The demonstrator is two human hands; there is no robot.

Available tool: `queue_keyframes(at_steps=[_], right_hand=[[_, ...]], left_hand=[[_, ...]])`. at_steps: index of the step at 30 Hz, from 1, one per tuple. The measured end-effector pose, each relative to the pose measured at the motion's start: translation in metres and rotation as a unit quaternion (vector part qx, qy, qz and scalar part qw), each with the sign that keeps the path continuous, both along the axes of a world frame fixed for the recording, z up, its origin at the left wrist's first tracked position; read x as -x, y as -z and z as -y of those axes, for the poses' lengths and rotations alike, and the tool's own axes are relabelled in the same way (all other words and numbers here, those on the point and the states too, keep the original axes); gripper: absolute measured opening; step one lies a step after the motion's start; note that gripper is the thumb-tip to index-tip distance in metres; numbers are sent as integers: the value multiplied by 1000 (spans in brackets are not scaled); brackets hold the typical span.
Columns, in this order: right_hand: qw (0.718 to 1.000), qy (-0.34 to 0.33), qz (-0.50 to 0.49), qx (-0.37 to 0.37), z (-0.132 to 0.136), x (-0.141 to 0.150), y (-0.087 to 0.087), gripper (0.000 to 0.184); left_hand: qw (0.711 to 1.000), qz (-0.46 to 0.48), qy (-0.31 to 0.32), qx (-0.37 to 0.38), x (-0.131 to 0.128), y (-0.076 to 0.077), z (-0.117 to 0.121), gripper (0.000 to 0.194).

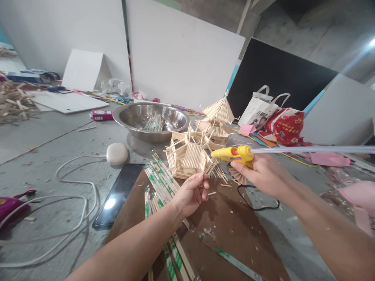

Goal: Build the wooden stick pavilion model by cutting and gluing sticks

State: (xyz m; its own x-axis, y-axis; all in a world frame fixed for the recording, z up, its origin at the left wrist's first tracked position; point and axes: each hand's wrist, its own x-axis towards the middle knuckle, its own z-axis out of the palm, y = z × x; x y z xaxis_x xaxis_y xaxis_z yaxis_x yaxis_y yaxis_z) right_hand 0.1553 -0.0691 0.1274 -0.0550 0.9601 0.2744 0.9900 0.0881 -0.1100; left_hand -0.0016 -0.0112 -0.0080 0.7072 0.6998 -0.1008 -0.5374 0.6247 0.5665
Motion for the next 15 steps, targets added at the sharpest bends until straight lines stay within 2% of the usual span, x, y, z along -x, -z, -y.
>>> queue_keyframes(at_steps=[5, 8, 15], right_hand=[[997, -57, -57, 17, -2, -2, -1, 26], [996, -58, -56, 23, -1, -2, 0, 24], [998, -32, -10, 47, 2, 3, 2, 27]], left_hand=[[993, 29, 110, -27, 0, 0, 8, 22], [986, 33, 157, -40, 0, 0, 11, 23], [987, 26, 154, -35, 0, -3, 11, 22]])
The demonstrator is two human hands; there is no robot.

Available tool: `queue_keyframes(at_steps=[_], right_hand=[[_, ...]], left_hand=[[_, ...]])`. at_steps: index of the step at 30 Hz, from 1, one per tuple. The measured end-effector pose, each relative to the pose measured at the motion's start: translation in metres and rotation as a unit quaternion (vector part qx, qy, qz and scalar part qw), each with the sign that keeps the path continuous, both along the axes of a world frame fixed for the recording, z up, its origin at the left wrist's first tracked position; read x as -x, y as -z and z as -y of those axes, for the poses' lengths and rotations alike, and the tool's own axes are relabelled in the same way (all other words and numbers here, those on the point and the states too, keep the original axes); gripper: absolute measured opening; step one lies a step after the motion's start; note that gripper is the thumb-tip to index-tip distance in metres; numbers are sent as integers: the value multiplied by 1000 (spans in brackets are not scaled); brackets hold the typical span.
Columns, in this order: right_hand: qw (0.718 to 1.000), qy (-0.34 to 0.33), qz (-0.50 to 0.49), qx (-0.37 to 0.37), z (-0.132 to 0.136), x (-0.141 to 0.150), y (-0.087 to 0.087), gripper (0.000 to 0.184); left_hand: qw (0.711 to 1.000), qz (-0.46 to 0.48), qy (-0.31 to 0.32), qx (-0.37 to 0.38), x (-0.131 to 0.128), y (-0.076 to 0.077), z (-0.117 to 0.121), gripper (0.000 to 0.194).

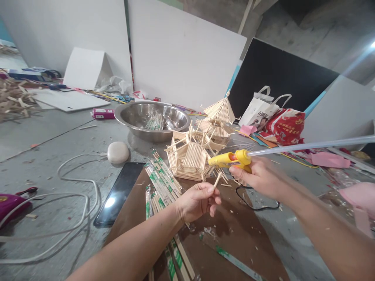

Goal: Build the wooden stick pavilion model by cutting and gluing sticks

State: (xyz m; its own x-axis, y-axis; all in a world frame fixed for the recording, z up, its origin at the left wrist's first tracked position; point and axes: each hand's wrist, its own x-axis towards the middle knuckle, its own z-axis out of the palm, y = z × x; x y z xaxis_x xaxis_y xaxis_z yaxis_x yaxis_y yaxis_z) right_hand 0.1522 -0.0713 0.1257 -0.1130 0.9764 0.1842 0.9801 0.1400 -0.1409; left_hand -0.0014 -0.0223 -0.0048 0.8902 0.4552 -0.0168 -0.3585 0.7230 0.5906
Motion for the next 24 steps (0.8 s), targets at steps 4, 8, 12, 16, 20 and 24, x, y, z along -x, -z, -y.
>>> queue_keyframes(at_steps=[4, 8, 12, 16, 20, 24], right_hand=[[1000, -8, -12, 12, 1, 4, -1, 27], [1000, -14, -3, 0, 0, 5, 1, 27], [1000, -7, 15, -11, -2, 5, 3, 29], [1000, -1, 31, 1, -2, 6, 1, 29], [999, 8, 38, 12, -1, 8, 0, 30], [999, 20, 36, 13, 0, 8, 0, 30]], left_hand=[[1000, -3, 3, -2, 0, 1, 0, 22], [1000, -1, 6, -3, 1, 2, -1, 22], [1000, -1, 1, -5, 1, 1, -1, 22], [1000, -3, -2, -4, 2, 1, -1, 21], [1000, 0, -3, -2, 1, 1, -1, 21], [1000, 1, -6, 0, 1, 0, -1, 22]])
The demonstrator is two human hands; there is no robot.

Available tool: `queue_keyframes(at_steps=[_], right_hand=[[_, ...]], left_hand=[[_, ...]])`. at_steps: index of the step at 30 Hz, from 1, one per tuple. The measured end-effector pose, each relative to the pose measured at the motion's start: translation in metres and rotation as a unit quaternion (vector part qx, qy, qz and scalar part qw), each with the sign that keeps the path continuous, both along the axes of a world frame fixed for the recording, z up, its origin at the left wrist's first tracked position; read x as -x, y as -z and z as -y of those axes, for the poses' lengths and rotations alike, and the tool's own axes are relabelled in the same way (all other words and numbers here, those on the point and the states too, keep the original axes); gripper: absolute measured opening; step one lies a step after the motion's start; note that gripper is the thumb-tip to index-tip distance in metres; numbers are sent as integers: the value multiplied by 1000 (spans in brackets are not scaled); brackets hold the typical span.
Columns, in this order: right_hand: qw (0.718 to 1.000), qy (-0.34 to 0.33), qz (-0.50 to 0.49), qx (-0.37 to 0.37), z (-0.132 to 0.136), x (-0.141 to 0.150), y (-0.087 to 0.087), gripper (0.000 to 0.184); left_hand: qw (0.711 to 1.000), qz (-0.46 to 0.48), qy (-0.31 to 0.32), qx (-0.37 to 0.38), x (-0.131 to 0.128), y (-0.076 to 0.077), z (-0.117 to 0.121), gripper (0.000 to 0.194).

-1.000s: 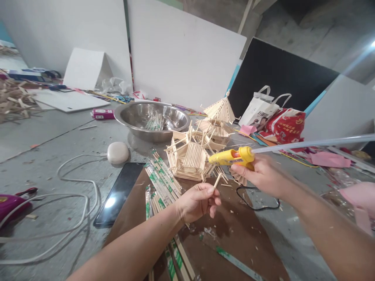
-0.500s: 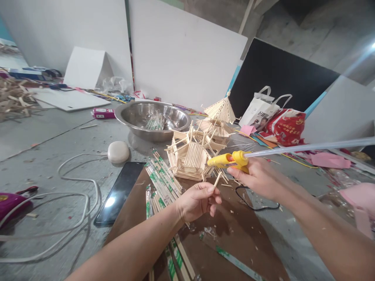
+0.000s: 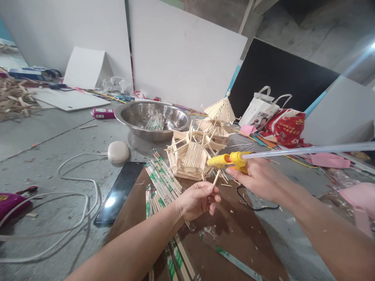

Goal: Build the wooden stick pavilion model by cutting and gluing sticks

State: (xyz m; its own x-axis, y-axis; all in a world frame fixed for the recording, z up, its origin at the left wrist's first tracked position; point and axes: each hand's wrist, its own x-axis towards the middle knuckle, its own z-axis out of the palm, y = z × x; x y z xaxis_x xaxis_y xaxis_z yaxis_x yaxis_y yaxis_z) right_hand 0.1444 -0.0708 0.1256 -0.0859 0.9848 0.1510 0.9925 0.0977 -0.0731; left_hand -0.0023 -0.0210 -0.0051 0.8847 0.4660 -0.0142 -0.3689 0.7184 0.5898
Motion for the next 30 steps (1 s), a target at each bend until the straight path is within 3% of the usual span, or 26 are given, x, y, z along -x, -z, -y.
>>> queue_keyframes(at_steps=[11, 18, 23, 30], right_hand=[[999, 8, 14, -49, 1, 0, -2, 33], [991, -25, -89, -96, -4, -17, 5, 28], [987, -18, -127, -100, -5, -23, 12, 27], [990, -21, -96, -101, -4, -18, 11, 29]], left_hand=[[998, -18, -62, 18, -1, 6, -6, 20], [988, -63, -142, 26, -3, 3, -10, 20], [984, -81, -155, 28, -5, 3, -14, 21], [980, -96, -170, 38, -6, 0, -17, 18]])
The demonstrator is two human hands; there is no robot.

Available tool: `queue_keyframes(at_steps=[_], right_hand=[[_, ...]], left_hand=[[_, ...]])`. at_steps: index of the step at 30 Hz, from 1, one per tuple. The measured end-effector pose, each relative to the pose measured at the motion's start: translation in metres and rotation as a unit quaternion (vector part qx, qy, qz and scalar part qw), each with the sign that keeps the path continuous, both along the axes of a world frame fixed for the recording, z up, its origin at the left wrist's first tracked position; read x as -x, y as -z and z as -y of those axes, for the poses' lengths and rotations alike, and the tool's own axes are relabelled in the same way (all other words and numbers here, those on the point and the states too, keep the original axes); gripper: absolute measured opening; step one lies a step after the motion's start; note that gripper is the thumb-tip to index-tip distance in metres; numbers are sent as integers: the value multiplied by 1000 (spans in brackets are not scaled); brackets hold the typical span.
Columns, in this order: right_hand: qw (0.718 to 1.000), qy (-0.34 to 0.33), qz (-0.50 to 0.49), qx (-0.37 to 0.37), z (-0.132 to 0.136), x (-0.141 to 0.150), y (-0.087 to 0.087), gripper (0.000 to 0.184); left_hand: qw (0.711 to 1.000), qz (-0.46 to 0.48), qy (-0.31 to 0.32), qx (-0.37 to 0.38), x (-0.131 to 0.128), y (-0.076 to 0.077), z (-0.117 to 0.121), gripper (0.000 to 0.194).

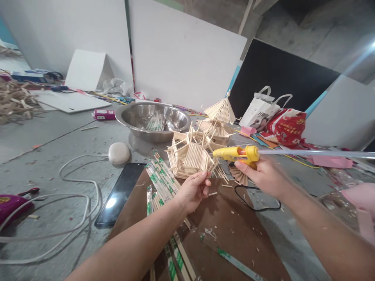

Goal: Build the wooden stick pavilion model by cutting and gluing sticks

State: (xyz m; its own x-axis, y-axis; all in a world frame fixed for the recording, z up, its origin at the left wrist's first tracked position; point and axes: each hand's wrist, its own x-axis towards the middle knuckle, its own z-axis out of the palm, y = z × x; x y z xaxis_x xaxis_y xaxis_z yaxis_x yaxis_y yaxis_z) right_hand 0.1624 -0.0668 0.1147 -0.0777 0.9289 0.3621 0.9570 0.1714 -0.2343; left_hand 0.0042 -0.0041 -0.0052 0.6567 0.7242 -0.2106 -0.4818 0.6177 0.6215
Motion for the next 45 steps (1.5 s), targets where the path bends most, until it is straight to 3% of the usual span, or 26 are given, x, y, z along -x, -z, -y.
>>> queue_keyframes(at_steps=[13, 45], right_hand=[[1000, -2, -6, 29, -3, -4, 7, 28], [998, -4, 44, 41, -4, 0, 3, 29]], left_hand=[[1000, -1, -4, 22, 0, -1, -2, 14], [1000, 7, -5, -3, 4, -2, -4, 14]])
